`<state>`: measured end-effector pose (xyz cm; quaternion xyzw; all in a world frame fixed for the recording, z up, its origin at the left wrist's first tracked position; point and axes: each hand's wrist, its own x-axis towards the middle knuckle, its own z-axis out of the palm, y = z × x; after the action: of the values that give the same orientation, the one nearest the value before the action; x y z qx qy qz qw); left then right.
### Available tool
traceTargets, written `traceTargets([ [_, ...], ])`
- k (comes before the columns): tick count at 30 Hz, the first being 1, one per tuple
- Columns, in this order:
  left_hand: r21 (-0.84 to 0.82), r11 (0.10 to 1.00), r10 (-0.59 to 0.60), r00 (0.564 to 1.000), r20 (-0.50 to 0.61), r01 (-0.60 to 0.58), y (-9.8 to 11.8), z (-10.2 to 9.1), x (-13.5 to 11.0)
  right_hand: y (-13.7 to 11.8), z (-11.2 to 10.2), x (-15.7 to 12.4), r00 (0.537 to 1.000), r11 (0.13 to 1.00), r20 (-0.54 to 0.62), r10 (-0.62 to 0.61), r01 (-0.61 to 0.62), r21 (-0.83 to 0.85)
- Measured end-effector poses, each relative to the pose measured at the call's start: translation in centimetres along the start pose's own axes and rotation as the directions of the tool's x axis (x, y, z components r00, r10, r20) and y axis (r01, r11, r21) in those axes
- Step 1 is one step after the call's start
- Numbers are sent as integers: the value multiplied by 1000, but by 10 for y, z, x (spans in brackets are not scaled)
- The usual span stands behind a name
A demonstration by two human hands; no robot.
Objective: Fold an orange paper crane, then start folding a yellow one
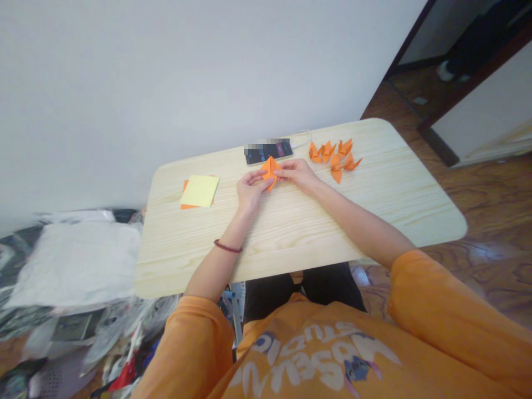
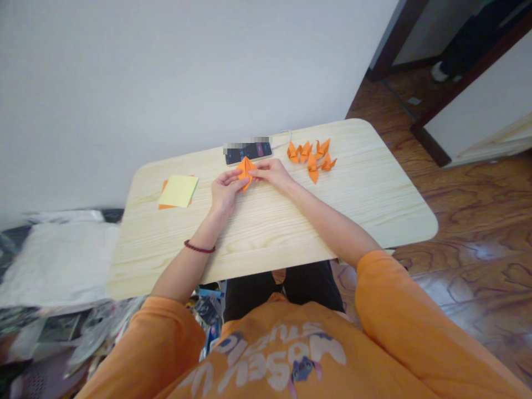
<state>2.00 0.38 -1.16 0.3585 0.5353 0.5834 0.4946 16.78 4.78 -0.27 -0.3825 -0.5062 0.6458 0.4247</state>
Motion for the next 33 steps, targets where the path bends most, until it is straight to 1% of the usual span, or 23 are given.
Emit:
traceTargets([
  [5,-15,1000,16,1000,-16,-16,-1,0,0,-1,2,0,1000,999,-22,12,-12,40],
  [11,2,1000,24,999,-38,-24,0,-1,1,-1,2,0,998,1000,-52,21,-22,-8],
  [16,-22,1000,16,999,-46,-17,1,-1,1,-1,0,1,999,1000,-46,26,-27,-15],
  [20,-36,999,14,999,-49,-15,1,0,0,-1,-1,3,999,999,-19,34,-35,-7],
  [24,-57,998,8,998,-54,-11,3,1,0,1,-1,4,999,999,-22,30,-30,11],
  [33,-43,998,48,997,-61,-51,2,1,-1,4,-4,6,1000,1000,-2,26,-26,-18],
])
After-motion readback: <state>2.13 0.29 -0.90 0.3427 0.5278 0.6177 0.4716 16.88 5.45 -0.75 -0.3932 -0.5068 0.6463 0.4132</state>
